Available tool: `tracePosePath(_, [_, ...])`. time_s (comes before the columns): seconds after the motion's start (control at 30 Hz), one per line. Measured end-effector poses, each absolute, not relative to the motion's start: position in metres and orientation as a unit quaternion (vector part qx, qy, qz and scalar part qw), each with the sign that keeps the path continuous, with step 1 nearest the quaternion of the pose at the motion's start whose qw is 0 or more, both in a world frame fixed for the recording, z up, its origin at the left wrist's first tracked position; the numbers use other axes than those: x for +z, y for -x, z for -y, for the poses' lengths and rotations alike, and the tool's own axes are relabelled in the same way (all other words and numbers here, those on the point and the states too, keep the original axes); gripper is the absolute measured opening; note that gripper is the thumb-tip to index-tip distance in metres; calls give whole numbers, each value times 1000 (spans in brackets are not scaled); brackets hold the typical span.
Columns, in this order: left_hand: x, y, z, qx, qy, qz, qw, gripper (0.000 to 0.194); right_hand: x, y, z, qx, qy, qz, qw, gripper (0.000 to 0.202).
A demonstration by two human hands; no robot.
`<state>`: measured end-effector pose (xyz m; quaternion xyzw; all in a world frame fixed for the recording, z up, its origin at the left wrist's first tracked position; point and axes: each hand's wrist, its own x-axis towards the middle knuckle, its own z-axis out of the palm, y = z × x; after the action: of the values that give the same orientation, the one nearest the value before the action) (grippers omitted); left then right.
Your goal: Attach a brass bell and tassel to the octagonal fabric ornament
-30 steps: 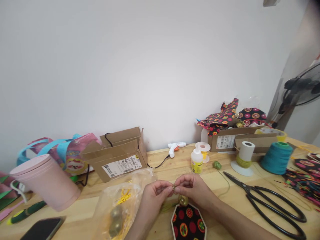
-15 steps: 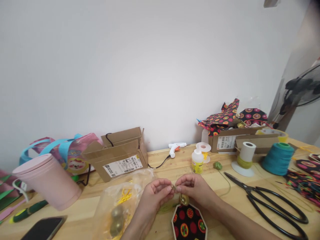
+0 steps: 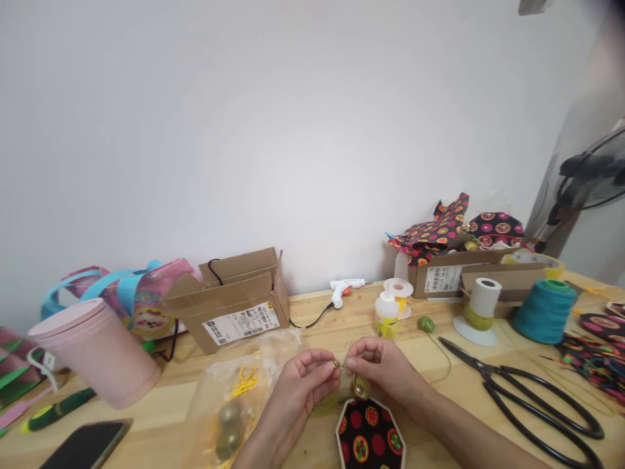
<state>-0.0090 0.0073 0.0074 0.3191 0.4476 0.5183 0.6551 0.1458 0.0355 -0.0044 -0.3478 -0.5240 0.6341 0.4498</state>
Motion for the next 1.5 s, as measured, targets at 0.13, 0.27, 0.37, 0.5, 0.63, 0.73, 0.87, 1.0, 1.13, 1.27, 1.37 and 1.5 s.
tracePosePath(0.13, [7,9,-7,515,-320,-446,658,20,-6,-146,-35,633,344,530,447,25])
tracePosePath(0.27, [6,9,-9,514,-327,-444,657,20,-5,-145,-35,631,341,535,446,25])
tracePosePath(0.37, [7,8,-9,516,-327,-445,655,21,-3,-145,-34,632,344,534,443,24])
tracePosePath(0.5, [9,7,-8,512,-323,-446,659,20,-2,-145,-33,632,343,534,445,25])
tracePosePath(0.63, [10,7,-7,509,-326,-444,661,21,-3,-146,-34,641,334,525,450,25])
tracePosePath(0.73, [10,6,-7,510,-331,-445,658,23,-3,-146,-34,634,341,528,451,24])
tracePosePath(0.87, [8,5,-7,509,-345,-445,650,24,-2,-146,-35,629,345,531,451,23])
tracePosePath(1.0, [5,5,-8,514,-360,-456,631,23,-3,-145,-35,625,349,535,450,24])
tracePosePath(1.13, [2,6,-11,522,-362,-461,620,21,-5,-145,-35,635,338,532,446,23])
tracePosePath(1.27, [2,7,-11,528,-364,-453,620,18,-6,-144,-35,638,344,526,445,24])
tracePosePath(1.37, [2,7,-11,533,-362,-440,625,17,-5,-145,-35,639,345,522,448,25])
tracePosePath(1.5, [4,7,-10,534,-357,-437,630,19,-4,-145,-35,638,343,524,448,26])
